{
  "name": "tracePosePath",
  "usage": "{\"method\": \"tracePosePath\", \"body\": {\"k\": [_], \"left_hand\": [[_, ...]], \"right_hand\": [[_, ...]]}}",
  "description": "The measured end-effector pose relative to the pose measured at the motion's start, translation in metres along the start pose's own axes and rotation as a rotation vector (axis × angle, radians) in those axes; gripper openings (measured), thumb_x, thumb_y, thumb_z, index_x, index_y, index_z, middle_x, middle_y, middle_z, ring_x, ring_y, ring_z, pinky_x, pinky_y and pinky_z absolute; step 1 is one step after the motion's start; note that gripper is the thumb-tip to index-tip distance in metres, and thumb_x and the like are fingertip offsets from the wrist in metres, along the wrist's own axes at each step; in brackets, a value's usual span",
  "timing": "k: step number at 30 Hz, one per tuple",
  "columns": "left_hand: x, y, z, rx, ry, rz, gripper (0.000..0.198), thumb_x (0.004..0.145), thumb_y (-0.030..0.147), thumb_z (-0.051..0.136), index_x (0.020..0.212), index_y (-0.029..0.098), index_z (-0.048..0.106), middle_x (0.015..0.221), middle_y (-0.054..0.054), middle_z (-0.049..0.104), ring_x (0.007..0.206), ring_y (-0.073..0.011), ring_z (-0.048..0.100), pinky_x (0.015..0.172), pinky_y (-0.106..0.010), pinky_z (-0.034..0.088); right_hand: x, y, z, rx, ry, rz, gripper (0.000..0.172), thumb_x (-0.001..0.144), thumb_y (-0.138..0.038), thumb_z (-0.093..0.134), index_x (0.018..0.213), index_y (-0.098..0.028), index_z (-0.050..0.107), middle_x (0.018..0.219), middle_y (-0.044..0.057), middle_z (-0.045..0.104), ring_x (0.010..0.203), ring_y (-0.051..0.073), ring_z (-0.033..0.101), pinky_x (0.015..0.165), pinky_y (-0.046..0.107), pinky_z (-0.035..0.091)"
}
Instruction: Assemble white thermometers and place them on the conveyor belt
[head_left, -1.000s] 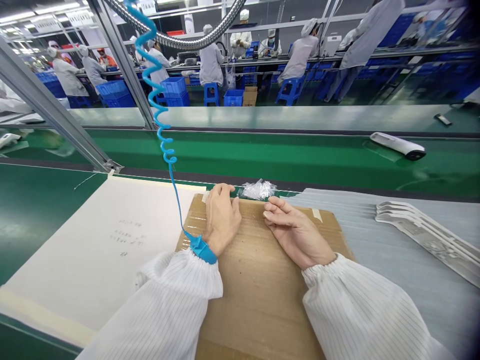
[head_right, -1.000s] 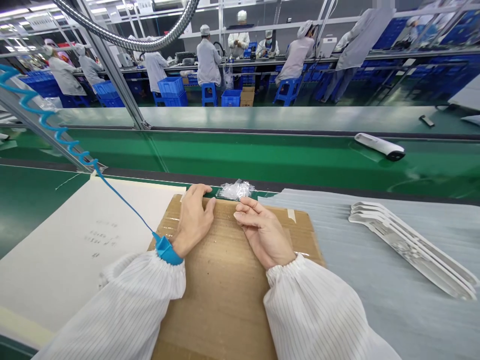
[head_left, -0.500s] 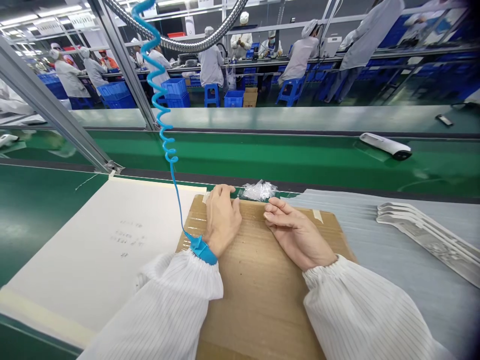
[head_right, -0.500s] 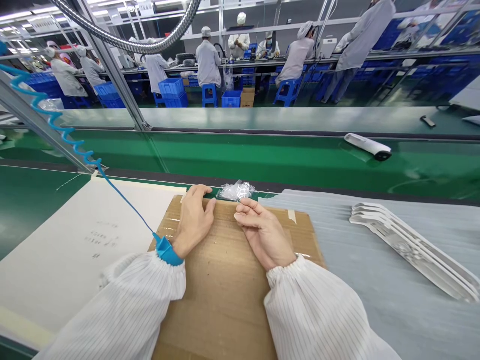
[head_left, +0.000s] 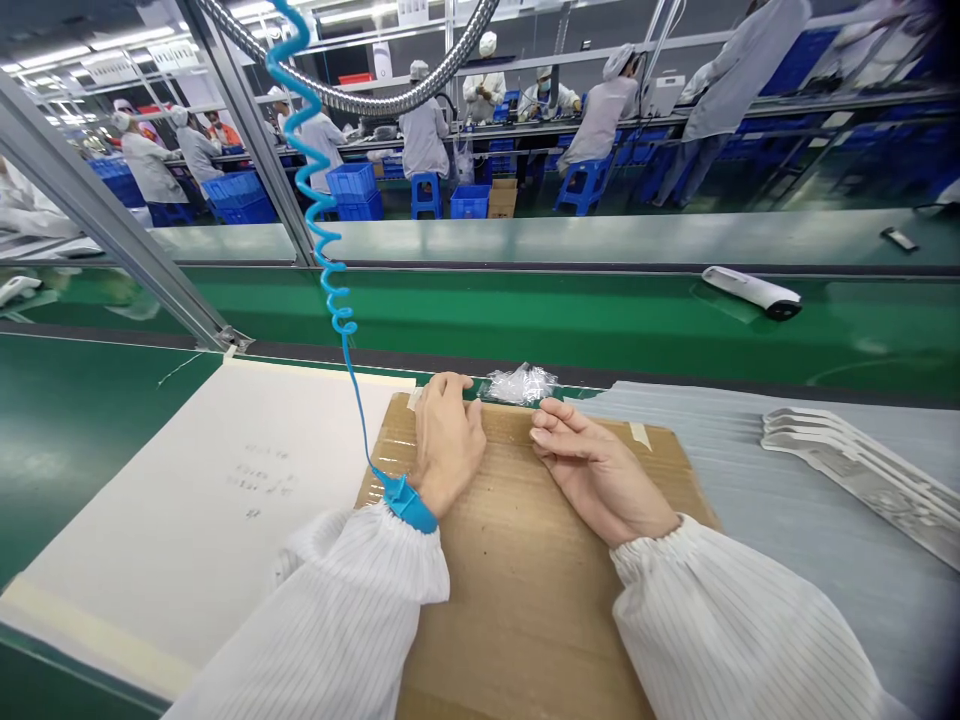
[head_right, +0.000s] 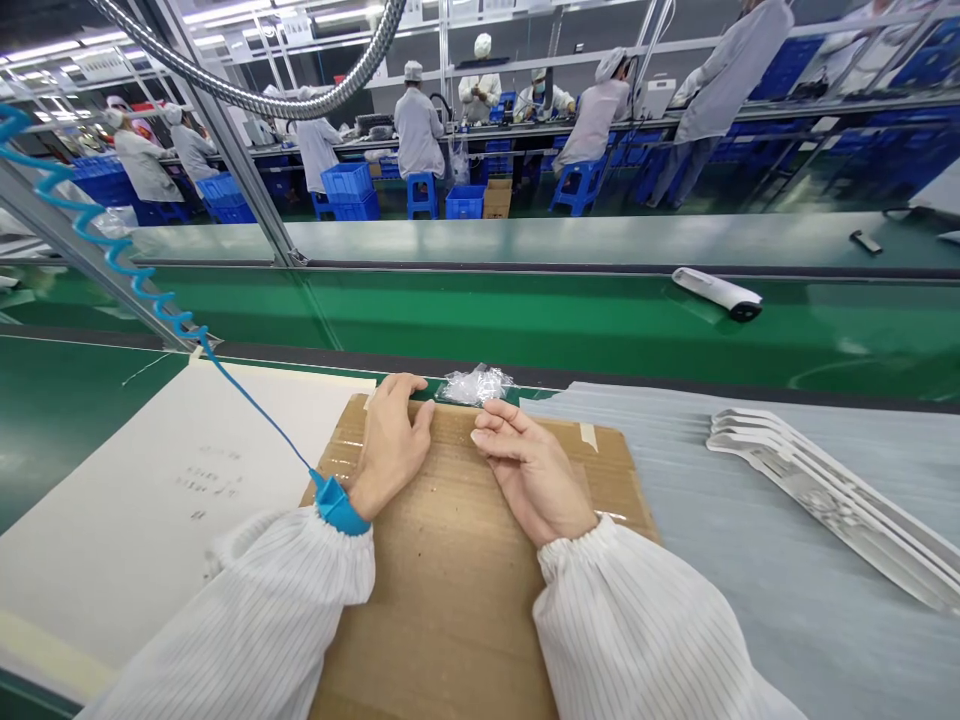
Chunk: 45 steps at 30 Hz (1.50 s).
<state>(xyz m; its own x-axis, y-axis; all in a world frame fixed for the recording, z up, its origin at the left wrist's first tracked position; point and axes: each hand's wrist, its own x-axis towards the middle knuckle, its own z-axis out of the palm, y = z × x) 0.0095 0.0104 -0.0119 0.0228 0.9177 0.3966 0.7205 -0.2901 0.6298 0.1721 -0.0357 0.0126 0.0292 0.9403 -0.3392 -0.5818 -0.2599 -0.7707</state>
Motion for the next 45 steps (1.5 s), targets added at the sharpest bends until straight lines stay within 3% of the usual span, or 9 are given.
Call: {"method": "tracePosePath", "body": {"k": [12, 45], "left_hand": [[0.0, 0.003, -0.003, -0.007, -0.02, -0.024, 0.018, 0.09, 0.008, 0.059, 0.105, 0.017, 0.06, 0.113, -0.011, 0.065, 0.11, -0.0269, 0.061, 0.1, -0.045, 0.049], [0.0, 0.002, -0.003, -0.008, -0.018, -0.011, 0.017, 0.091, 0.01, 0.057, 0.105, 0.019, 0.059, 0.113, -0.011, 0.066, 0.11, -0.027, 0.062, 0.099, -0.047, 0.049]], "right_hand": [[0.005, 0.004, -0.012, -0.006, -0.07, -0.011, 0.035, 0.063, -0.011, 0.091, 0.093, -0.023, 0.076, 0.091, -0.001, 0.065, 0.08, 0.011, 0.055, 0.077, 0.023, 0.049], [0.003, 0.003, -0.009, -0.055, -0.057, -0.031, 0.037, 0.061, -0.014, 0.092, 0.092, -0.024, 0.075, 0.09, 0.0, 0.064, 0.079, 0.014, 0.055, 0.075, 0.029, 0.05]]}}
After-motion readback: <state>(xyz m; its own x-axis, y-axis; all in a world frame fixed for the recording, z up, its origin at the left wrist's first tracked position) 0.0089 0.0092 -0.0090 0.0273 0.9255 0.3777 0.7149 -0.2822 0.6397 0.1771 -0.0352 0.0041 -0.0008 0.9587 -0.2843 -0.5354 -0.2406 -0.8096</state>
